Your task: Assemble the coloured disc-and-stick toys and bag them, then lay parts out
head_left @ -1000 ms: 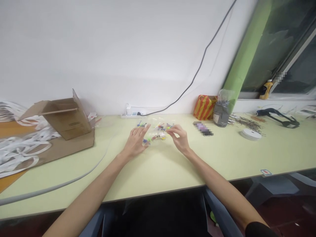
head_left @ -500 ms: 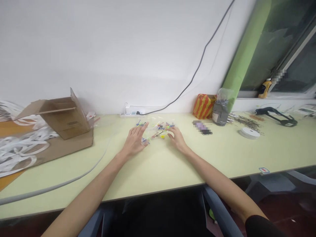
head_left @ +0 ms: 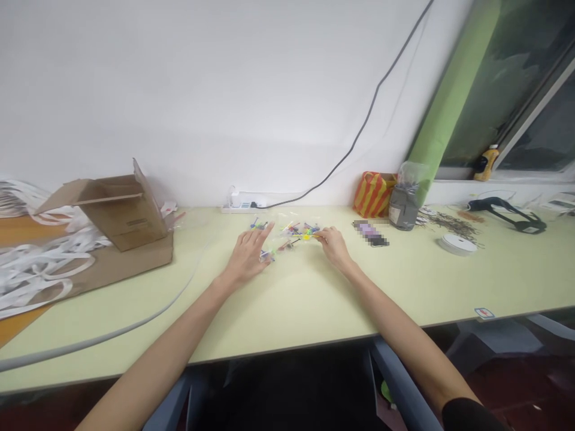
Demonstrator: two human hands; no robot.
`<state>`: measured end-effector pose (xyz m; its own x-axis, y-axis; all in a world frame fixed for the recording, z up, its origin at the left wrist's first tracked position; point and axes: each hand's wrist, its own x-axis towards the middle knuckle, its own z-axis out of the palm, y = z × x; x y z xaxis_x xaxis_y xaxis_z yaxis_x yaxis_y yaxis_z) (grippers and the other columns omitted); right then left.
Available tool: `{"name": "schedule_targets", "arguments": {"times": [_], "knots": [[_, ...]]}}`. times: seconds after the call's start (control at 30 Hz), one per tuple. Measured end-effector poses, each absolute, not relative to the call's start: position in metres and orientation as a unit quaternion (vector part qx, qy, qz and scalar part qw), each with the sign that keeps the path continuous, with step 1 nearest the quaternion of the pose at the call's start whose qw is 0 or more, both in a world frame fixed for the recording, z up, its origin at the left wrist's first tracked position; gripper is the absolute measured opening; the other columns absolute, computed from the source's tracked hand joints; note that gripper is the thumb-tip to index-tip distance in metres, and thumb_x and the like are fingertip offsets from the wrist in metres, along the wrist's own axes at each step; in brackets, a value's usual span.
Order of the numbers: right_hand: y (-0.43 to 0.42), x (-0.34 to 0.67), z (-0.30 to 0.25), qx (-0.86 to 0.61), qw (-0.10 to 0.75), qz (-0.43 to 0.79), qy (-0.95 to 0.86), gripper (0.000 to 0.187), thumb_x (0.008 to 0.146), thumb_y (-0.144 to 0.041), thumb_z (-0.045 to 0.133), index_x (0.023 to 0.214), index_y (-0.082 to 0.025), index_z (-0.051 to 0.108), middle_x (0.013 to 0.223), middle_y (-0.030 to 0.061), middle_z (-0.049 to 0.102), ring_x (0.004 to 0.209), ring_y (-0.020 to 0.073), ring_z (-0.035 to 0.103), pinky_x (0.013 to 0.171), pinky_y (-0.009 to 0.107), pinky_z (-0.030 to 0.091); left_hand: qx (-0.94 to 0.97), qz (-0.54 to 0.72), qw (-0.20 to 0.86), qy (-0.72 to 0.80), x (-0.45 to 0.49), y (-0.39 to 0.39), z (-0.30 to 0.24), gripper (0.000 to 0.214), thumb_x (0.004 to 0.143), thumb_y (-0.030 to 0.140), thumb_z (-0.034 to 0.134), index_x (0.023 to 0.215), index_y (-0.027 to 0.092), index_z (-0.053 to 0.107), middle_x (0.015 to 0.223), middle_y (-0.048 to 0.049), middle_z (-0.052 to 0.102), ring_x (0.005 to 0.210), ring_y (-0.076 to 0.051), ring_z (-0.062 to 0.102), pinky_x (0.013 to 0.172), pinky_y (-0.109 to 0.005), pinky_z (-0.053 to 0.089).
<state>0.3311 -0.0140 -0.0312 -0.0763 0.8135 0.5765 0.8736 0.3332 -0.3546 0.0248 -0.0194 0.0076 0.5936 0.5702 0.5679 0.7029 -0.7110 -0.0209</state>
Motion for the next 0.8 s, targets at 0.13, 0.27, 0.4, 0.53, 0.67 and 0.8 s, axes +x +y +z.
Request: {"name": "schedule_targets", "arguments": {"times": [0.13, 0.27, 0.4, 0.53, 0.67, 0.8], "knots": [[-0.023, 0.341, -0.018, -0.547, 0.394, -0.050, -0.737, 0.029, 0.098, -0.016, 0.052, 0.106, -0.025, 0.079, 0.085, 0.0079, 0.070, 0.083, 0.0234, 0.052, 0.080, 0.036, 0.039, -0.881, -0.272, 0.124, -0.367, 0.025, -0.020, 0.009, 0.089, 0.085, 0.030, 0.060, 0.160, 0.024, 0.012, 0.126, -0.0122, 0.058, 0.119, -0.032, 0.052, 0.106, -0.047, 0.036], [-0.032, 0.343, -0.004, -0.482, 0.416, -0.019, -0.771, 0.030, 0.097, -0.016, 0.054, 0.110, -0.027, 0.078, 0.083, 0.0062, 0.069, 0.082, 0.0224, 0.054, 0.080, 0.036, 0.042, -0.879, -0.275, 0.122, -0.369, 0.025, -0.020, 0.008, 0.091, 0.083, 0.029, 0.061, 0.160, 0.025, 0.012, 0.128, -0.0120, 0.058, 0.120, -0.032, 0.052, 0.106, -0.047, 0.036], [-0.040, 0.326, -0.001, -0.405, 0.413, 0.016, -0.816, 0.032, 0.096, -0.011, 0.053, 0.109, -0.026, 0.078, 0.083, 0.0048, 0.070, 0.082, 0.0202, 0.057, 0.079, 0.034, 0.044, -0.884, -0.264, 0.124, -0.366, 0.026, -0.022, 0.008, 0.093, 0.082, 0.027, 0.063, 0.160, 0.024, 0.012, 0.131, -0.0125, 0.056, 0.122, -0.032, 0.050, 0.108, -0.047, 0.035], [-0.045, 0.295, -0.009, -0.386, 0.434, -0.020, -0.814, 0.027, 0.099, -0.017, 0.053, 0.107, -0.024, 0.077, 0.077, 0.0039, 0.070, 0.076, 0.0189, 0.058, 0.077, 0.033, 0.043, -0.893, -0.250, 0.133, -0.349, 0.032, -0.026, 0.006, 0.093, 0.082, 0.024, 0.060, 0.160, 0.024, 0.010, 0.132, -0.0129, 0.055, 0.124, -0.032, 0.049, 0.109, -0.046, 0.034], [-0.047, 0.273, -0.015, -0.406, 0.436, -0.066, -0.801, 0.021, 0.095, -0.039, 0.064, 0.090, -0.022, 0.077, 0.068, 0.0038, 0.067, 0.071, 0.0193, 0.056, 0.074, 0.032, 0.042, -0.896, -0.245, 0.140, -0.343, 0.036, -0.027, 0.003, 0.091, 0.083, 0.024, 0.058, 0.160, 0.023, 0.010, 0.125, -0.0128, 0.056, 0.122, -0.032, 0.051, 0.108, -0.047, 0.035], [-0.040, 0.279, -0.022, -0.452, 0.438, -0.054, -0.775, 0.022, 0.093, -0.040, 0.066, 0.086, -0.022, 0.075, 0.065, 0.0024, 0.065, 0.070, 0.0190, 0.056, 0.074, 0.031, 0.042, -0.893, -0.251, 0.131, -0.349, 0.034, -0.025, 0.004, 0.090, 0.084, 0.024, 0.059, 0.160, 0.023, 0.011, 0.130, -0.0131, 0.055, 0.124, -0.032, 0.049, 0.108, -0.047, 0.035]]}}
